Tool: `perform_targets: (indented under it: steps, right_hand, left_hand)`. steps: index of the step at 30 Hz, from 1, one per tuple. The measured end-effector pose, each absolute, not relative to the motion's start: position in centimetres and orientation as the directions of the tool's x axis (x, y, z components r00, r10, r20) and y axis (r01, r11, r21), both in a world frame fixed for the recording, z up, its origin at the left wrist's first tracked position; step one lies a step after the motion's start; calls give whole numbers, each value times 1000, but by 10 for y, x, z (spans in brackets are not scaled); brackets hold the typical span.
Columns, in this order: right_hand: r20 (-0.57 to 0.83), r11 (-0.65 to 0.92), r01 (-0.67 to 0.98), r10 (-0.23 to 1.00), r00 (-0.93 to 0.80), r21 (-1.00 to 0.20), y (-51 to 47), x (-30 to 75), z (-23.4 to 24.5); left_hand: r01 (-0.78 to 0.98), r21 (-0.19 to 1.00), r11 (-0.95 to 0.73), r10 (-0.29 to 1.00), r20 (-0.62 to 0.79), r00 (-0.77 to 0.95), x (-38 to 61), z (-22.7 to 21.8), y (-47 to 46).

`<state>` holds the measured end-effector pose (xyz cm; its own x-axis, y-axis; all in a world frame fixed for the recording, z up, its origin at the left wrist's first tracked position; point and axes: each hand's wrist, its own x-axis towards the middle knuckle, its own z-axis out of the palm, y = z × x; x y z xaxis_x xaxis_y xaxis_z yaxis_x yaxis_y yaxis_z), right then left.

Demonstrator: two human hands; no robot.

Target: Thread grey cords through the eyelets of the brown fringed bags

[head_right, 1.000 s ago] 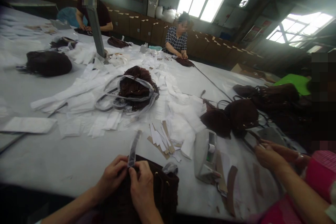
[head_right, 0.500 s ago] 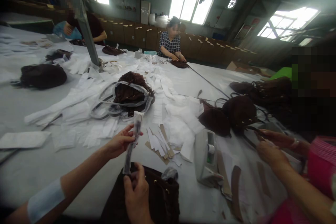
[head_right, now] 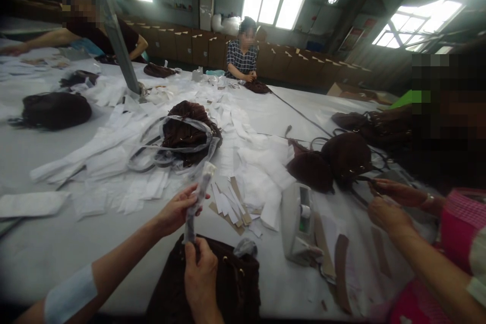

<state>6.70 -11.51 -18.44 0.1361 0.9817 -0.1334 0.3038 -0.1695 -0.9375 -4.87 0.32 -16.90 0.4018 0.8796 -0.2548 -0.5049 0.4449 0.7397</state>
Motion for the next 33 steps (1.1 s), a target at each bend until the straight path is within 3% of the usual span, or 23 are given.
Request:
perform_targets:
  steps: [6,10,13,16,19,23,33]
  right_hand:
    - [-199,-225,179,968,152,-958,-110,67,-183]
    - [-245,-250,80,967,68,-965,-111,68,-176]
    - [-238,-248,76,964,121,-966,-114,68,-178]
    - [-205,-227,96,959,194,-969,-116,68,-186]
    - [-180,-202,107,966,187,-973,-115,68,-190]
    - [-154,-180,134,971,185,-975,-113,68,-188]
    - [-102,-137,201,979,176,-970,-119,72,-190]
  left_hand:
    - [-123,857,501,762,-370,532,-61,-175,-24]
    - [-157,875,458,823,-350,448,-60,-180,-37]
    - [-172,890,423,851,-325,412,-59,-179,-42]
    - [-142,950,278,926,-225,304,-64,-178,-51]
    - [79,996,50,970,-67,234,-73,-179,-63]
    - [343,924,-167,959,71,276,-77,-178,-70]
    - [388,863,-325,878,123,463,-80,-165,-60]
